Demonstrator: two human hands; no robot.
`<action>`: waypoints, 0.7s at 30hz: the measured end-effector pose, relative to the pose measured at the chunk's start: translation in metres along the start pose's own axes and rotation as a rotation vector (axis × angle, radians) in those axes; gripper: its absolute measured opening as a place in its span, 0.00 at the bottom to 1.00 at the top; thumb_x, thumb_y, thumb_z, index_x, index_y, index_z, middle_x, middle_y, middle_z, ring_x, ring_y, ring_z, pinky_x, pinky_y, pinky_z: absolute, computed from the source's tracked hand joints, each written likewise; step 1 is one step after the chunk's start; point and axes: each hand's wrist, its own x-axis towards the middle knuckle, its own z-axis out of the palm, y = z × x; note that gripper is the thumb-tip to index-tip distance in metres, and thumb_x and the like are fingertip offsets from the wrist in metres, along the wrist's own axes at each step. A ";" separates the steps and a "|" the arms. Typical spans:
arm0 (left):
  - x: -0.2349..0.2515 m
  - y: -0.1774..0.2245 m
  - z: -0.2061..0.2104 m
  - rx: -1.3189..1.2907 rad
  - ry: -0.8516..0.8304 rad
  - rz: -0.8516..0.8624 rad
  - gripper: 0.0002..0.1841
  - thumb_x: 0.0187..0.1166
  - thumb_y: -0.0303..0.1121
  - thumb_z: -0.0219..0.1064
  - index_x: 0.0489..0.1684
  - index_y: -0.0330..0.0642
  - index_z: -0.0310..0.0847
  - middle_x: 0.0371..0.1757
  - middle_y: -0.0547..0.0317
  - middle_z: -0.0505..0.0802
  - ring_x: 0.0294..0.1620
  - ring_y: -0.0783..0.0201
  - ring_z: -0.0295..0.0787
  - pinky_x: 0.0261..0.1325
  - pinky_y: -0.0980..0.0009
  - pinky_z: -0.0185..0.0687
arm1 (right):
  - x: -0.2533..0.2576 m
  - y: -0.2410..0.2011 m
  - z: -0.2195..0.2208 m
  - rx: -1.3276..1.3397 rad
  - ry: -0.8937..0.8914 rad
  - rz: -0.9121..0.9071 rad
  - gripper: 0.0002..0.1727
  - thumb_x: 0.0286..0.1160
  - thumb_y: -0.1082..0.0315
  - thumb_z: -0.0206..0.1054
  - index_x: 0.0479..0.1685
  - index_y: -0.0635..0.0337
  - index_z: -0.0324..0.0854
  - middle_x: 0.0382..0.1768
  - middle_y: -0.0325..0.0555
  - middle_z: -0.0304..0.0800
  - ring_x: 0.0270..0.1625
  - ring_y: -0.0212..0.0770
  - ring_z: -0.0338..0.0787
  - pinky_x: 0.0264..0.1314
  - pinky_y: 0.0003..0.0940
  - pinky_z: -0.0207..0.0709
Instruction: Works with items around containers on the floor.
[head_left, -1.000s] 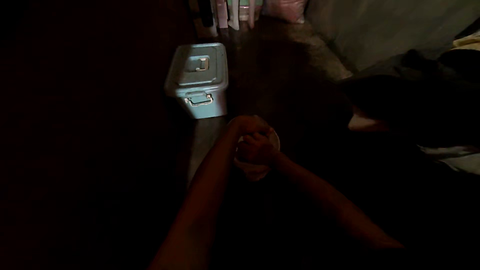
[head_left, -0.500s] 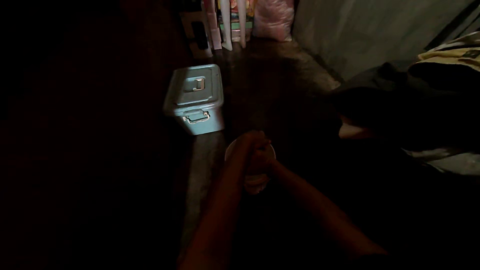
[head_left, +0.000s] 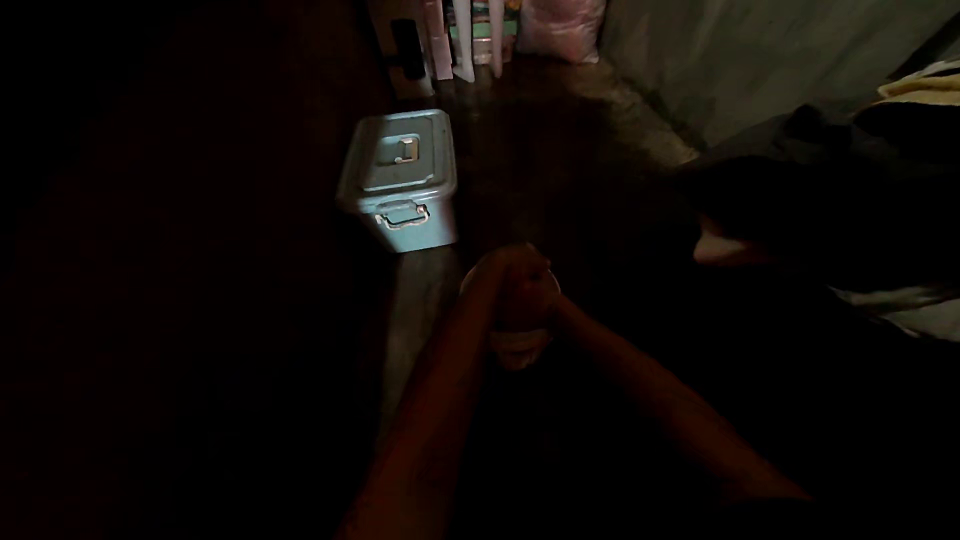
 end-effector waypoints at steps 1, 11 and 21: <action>-0.003 -0.012 -0.004 -0.118 0.014 0.064 0.21 0.93 0.43 0.52 0.56 0.34 0.85 0.49 0.47 0.90 0.47 0.59 0.84 0.57 0.56 0.79 | -0.001 -0.002 0.000 -0.238 0.088 -0.189 0.15 0.86 0.68 0.59 0.57 0.66 0.88 0.59 0.56 0.92 0.66 0.53 0.89 0.72 0.48 0.77; -0.145 -0.051 -0.037 -0.575 0.359 -0.016 0.22 0.94 0.41 0.52 0.78 0.38 0.70 0.61 0.46 0.87 0.53 0.57 0.90 0.53 0.58 0.89 | 0.043 -0.075 -0.035 1.236 0.996 0.789 0.30 0.94 0.47 0.46 0.67 0.67 0.76 0.56 0.57 0.83 0.56 0.44 0.83 0.61 0.43 0.76; -0.264 -0.088 0.014 0.015 0.992 -0.168 0.17 0.91 0.38 0.59 0.65 0.39 0.87 0.66 0.42 0.90 0.69 0.44 0.85 0.73 0.39 0.72 | 0.053 -0.081 0.005 0.902 0.358 0.491 0.31 0.94 0.50 0.48 0.80 0.69 0.67 0.73 0.66 0.78 0.75 0.57 0.80 0.76 0.55 0.72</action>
